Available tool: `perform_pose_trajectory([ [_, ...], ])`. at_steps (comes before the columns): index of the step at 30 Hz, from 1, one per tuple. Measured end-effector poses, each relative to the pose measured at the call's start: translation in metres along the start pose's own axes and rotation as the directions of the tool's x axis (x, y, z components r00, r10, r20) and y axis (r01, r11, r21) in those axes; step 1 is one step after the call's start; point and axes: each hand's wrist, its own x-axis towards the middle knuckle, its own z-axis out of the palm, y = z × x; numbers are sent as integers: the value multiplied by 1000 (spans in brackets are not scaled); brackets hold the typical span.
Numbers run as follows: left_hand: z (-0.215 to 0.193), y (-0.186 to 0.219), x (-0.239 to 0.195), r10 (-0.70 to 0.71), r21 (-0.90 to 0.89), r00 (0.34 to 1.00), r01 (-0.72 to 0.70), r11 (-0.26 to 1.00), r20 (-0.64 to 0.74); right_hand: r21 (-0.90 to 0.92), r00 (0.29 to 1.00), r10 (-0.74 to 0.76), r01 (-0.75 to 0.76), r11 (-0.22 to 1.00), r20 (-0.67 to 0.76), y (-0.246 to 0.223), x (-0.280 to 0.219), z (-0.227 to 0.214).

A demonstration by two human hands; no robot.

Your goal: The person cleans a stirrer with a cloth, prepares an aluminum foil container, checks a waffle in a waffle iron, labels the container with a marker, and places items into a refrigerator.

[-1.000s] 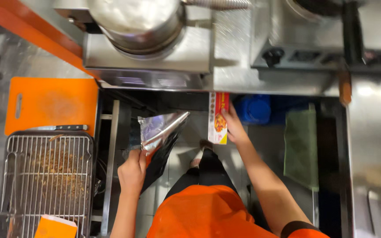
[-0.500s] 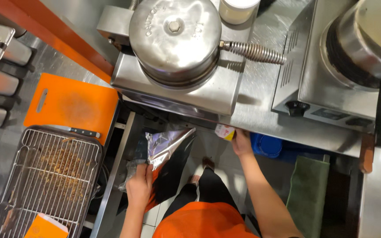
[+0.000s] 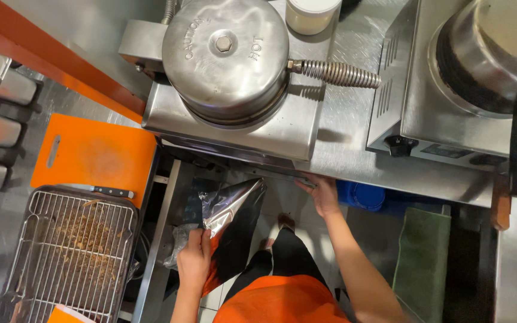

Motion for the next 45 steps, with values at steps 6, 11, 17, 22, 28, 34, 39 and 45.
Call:
perform_pose_trajectory([
  [6, -5, 4, -4, 67, -21, 998, -66, 998, 10, -923, 754, -583, 385, 20, 302, 31, 42, -10],
  [11, -18, 23, -8, 278, 3, 958, -279, 960, 69, -244, 967, 19, -82, 966, -253, 31, 65, -1],
  [17, -47, 84, -9, 737, -304, 674, -691, 656, 57, -366, 945, 327, -304, 880, 3, 46, -92, -8],
  [22, -56, 140, -14, 930, -580, 367, -756, 304, 9, -205, 988, -144, 153, 967, 57, -1, -243, 4],
  [28, -46, 204, -47, 993, -838, -32, -535, -110, -110, -319, 817, -518, 435, 842, -253, -33, -372, -35],
  [34, -29, 245, -116, 971, -870, 180, -491, -48, -155, -288, 502, -750, 711, 641, -430, -64, -483, -61],
  [39, 6, 292, -184, 771, -957, 567, 187, 223, 291, -399, 395, -679, 587, 705, -618, -126, -560, -63],
  [45, 59, 342, -251, 630, -733, 452, 613, 295, 631, -587, 446, -580, 140, 797, -682, -235, -609, -106],
])
